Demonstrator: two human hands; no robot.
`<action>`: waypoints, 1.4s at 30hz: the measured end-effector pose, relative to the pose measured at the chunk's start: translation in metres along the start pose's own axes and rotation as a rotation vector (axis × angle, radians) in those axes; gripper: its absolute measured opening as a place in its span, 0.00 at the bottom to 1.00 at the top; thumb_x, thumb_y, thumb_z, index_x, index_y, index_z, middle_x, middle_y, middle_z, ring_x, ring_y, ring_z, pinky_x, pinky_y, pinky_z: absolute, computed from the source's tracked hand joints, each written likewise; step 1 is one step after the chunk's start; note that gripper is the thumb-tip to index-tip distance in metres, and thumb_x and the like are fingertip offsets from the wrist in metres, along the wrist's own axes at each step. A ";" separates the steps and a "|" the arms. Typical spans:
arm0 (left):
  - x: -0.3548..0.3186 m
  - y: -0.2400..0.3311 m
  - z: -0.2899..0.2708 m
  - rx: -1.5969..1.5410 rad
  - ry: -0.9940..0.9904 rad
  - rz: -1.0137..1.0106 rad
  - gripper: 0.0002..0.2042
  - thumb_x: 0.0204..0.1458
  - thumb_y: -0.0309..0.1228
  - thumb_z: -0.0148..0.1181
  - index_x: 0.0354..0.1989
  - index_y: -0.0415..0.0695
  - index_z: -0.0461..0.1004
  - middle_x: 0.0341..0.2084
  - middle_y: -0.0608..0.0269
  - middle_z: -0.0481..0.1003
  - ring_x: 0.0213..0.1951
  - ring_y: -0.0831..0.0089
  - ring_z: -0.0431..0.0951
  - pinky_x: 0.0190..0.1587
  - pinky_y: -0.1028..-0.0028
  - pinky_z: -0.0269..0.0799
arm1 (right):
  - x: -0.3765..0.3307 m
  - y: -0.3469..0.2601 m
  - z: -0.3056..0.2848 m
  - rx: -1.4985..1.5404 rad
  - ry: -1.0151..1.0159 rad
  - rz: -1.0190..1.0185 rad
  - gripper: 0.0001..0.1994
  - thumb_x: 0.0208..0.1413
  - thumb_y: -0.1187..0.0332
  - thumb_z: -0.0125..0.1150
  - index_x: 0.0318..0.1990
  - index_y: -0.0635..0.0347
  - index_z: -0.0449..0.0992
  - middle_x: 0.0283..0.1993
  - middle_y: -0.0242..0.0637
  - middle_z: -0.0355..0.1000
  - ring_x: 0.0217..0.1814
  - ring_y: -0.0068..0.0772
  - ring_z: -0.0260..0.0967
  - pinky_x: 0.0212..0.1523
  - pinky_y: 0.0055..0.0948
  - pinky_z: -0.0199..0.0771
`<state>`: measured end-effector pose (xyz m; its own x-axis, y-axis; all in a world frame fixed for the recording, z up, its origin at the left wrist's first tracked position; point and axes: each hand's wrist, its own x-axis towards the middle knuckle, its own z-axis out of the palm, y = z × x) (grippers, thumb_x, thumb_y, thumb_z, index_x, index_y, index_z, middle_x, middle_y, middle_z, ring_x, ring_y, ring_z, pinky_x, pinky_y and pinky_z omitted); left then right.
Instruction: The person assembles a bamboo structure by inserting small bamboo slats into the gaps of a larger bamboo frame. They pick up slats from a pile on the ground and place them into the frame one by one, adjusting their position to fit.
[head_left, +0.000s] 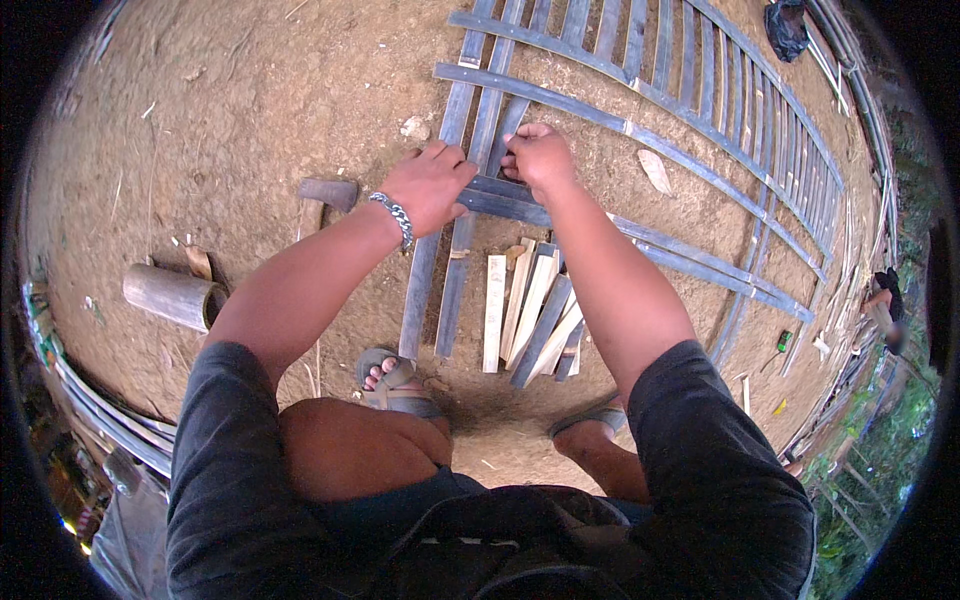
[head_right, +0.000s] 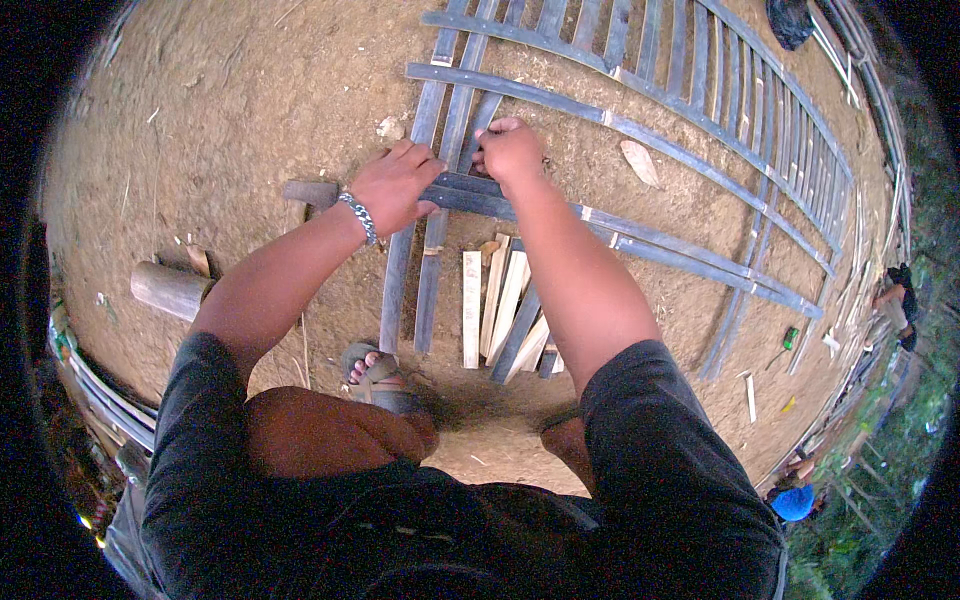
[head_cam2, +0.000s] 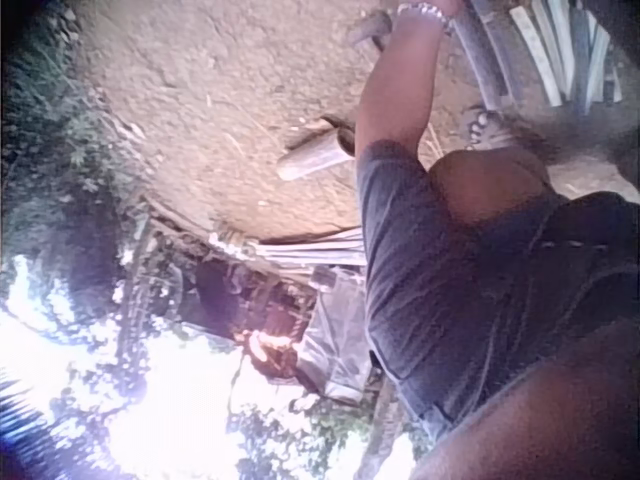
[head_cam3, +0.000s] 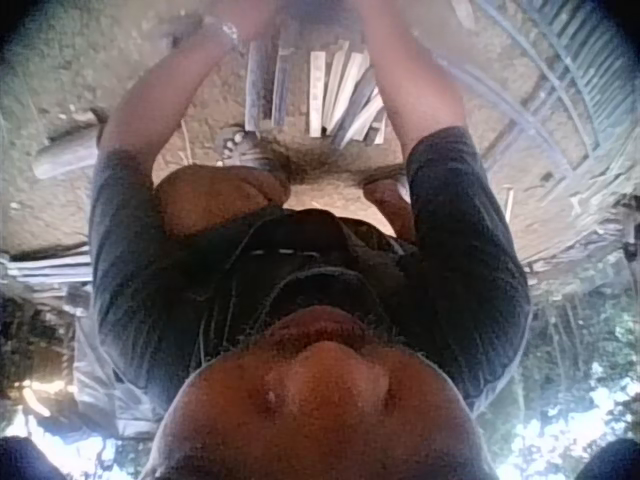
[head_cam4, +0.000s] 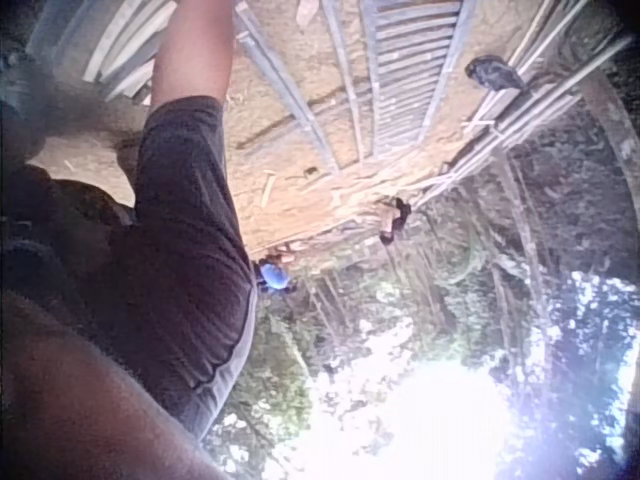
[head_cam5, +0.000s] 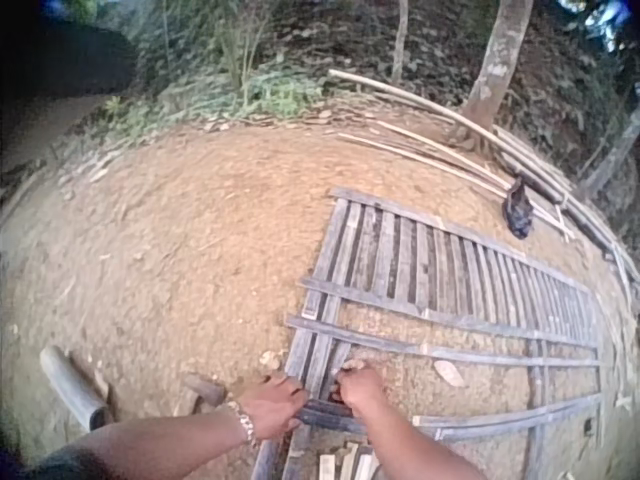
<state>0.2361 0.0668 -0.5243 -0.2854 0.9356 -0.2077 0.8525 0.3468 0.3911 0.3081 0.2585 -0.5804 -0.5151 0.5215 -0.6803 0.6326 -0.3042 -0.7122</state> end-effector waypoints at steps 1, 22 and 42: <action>0.001 -0.001 0.002 -0.001 -0.004 -0.003 0.27 0.43 0.35 0.71 0.53 0.45 0.72 0.49 0.59 0.70 0.55 0.59 0.69 0.57 0.62 0.69 | 0.002 0.000 -0.001 -0.112 -0.016 -0.036 0.08 0.58 0.71 0.65 0.42 0.62 0.73 0.33 0.35 0.74 0.29 0.27 0.74 0.26 0.28 0.78; 0.002 0.019 0.029 0.107 0.057 0.001 0.35 0.40 0.48 0.72 0.58 0.48 0.70 0.57 0.58 0.64 0.63 0.59 0.61 0.65 0.47 0.55 | -0.020 -0.025 0.002 -0.767 0.426 -0.720 0.17 0.48 0.65 0.67 0.47 0.56 0.78 0.43 0.48 0.77 0.48 0.57 0.74 0.50 0.47 0.74; 0.008 0.016 0.044 0.106 0.071 0.037 0.35 0.45 0.48 0.68 0.64 0.53 0.67 0.66 0.69 0.62 0.71 0.64 0.52 0.70 0.40 0.45 | 0.053 -0.073 -0.033 -1.033 -0.105 -0.558 0.22 0.47 0.61 0.73 0.50 0.54 0.77 0.47 0.45 0.78 0.52 0.49 0.75 0.53 0.42 0.73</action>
<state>0.2670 0.0771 -0.5589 -0.2801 0.9512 -0.1295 0.9033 0.3068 0.2999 0.2533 0.3346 -0.5585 -0.8834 0.2948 -0.3643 0.4478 0.7605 -0.4703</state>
